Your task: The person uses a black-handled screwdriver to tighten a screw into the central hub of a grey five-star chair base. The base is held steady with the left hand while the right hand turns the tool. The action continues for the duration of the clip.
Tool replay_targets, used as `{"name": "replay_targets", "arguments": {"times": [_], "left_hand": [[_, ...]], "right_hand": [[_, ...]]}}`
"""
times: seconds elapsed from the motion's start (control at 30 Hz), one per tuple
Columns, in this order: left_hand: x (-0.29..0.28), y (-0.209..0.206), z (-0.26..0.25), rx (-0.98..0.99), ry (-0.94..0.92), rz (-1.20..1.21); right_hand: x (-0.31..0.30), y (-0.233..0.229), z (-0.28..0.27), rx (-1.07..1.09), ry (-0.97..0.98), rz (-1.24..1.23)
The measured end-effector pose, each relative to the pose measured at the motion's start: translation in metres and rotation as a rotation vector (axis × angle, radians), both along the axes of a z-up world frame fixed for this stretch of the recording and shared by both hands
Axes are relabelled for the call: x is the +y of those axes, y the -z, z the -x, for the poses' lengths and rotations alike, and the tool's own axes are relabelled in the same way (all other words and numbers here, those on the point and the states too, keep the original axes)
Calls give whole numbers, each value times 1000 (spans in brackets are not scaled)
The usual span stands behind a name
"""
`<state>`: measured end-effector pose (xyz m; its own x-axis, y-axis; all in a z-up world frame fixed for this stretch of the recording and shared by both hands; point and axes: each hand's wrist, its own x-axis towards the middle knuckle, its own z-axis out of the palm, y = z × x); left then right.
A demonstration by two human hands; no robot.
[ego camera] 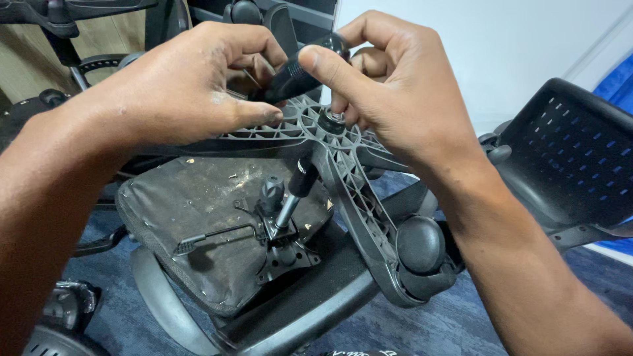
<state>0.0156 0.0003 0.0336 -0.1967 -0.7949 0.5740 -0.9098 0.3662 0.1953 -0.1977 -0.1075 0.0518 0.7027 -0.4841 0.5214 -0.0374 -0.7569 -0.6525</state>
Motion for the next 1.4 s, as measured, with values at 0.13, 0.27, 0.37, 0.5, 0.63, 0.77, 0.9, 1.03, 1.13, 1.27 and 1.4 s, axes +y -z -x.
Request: {"name": "replay_targets", "arguments": {"times": [0.13, 0.27, 0.37, 0.5, 0.63, 0.77, 0.9, 1.03, 1.13, 1.27, 1.4], "left_hand": [[0, -1, -2, 151, -7, -112], [1, -3, -2, 143, -12, -108], [1, -3, -2, 172, 30, -124], [2, -5, -1, 185, 45, -129], [3, -5, -1, 206, -63, -207], [3, -5, 0, 178, 3, -154], [7, -7, 3, 225, -9, -180], [7, -10, 5, 200, -157, -242], [7, -10, 6, 215, -96, -218], [5, -9, 5, 218, -63, -204], [5, -8, 2, 243, -107, -255]], "right_hand": [[1, -1, 1, -53, -141, -36], [1, -2, 4, -36, -199, -19], [-1, 0, 4, -32, -210, -9], [-1, 1, 3, -41, -221, -36], [-2, -1, 3, -27, -236, -22], [-3, -2, 2, -17, -228, -9], [-2, -1, 4, 7, -240, -11], [-1, -2, 6, 35, -276, 0], [-1, -4, 6, 38, -299, -21], [1, -1, 6, 29, -276, -35], [2, -1, 6, 34, -254, -39]]}}
